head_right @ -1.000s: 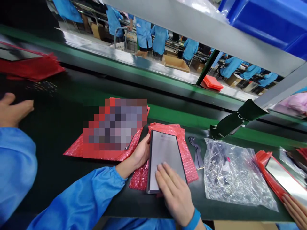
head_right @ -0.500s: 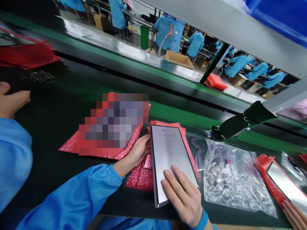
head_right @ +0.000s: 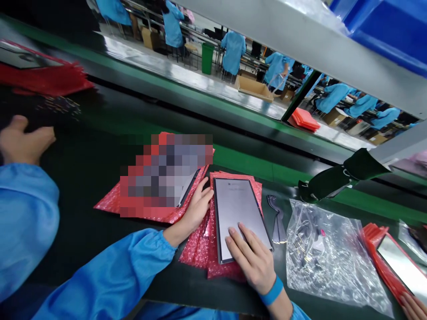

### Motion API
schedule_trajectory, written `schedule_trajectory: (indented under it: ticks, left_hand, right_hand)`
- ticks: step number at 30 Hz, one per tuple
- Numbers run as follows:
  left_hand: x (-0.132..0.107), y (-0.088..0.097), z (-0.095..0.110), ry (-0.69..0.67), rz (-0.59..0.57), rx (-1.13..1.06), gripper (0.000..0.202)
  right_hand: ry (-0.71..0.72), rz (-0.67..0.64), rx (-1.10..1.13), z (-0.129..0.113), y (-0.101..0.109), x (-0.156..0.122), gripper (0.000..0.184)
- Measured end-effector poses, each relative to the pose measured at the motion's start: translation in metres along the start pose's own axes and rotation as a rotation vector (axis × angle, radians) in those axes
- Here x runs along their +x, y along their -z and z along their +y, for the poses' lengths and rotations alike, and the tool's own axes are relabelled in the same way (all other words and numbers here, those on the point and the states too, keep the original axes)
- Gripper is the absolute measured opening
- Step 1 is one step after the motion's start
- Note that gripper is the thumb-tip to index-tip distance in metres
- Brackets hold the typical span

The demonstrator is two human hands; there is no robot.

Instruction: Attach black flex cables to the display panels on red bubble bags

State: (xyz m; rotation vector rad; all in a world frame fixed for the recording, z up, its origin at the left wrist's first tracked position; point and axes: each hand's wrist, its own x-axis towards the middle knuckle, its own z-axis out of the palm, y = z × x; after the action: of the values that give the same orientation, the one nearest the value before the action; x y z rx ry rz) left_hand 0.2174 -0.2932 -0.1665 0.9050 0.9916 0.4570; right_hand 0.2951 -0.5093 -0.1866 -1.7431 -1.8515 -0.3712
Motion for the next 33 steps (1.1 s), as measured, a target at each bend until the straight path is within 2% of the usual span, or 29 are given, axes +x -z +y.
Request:
schedule_trajectory:
  ticks: [3, 6, 12, 16, 19, 22, 24, 26, 28, 29, 31, 33]
  left_hand:
    - [0.004, 0.003, -0.007, -0.030, -0.050, 0.015, 0.064]
    - [0.012, 0.010, -0.016, -0.066, -0.091, 0.046, 0.075]
    - [0.029, 0.024, -0.023, -0.134, -0.143, 0.137, 0.079]
    - [0.030, 0.026, -0.017, -0.122, -0.096, 0.182, 0.075]
    - [0.026, 0.025, -0.013, -0.104, -0.069, 0.209, 0.086]
    - [0.021, 0.025, -0.011, -0.154, -0.142, 0.246, 0.101]
    - [0.018, 0.026, -0.012, -0.216, -0.175, 0.284, 0.098]
    - [0.016, 0.027, -0.014, -0.281, -0.179, 0.355, 0.093]
    - [0.014, 0.029, -0.016, -0.357, -0.171, 0.470, 0.090]
    - [0.013, 0.030, -0.017, -0.388, -0.171, 0.533, 0.089]
    - [0.010, 0.031, -0.017, -0.418, -0.182, 0.647, 0.086]
    - [0.009, 0.032, -0.016, -0.425, -0.213, 0.731, 0.082]
  right_hand:
    - [-0.035, -0.012, -0.018, -0.003, -0.010, -0.002, 0.040]
    - [-0.050, -0.041, -0.026, -0.008, -0.016, -0.006, 0.042]
    - [-0.081, -0.043, 0.012, -0.022, -0.012, -0.004, 0.042]
    - [-0.126, -0.077, 0.020, -0.033, -0.020, -0.007, 0.043]
    - [-0.163, -0.129, 0.051, -0.040, -0.030, -0.005, 0.041]
    - [-0.149, -0.105, 0.110, -0.042, -0.023, 0.012, 0.039]
    - [-0.149, -0.019, 0.157, -0.034, -0.007, 0.027, 0.037]
    - [-0.290, 0.075, 0.166, -0.017, 0.012, 0.034, 0.033]
    - [-0.605, 0.081, 0.129, 0.009, 0.028, 0.027, 0.037]
    - [-0.794, 0.037, 0.108, 0.024, 0.034, 0.018, 0.040]
    - [-1.155, -0.137, 0.100, 0.055, 0.040, -0.006, 0.047]
    - [-1.387, -0.332, 0.112, 0.079, 0.039, -0.030, 0.056]
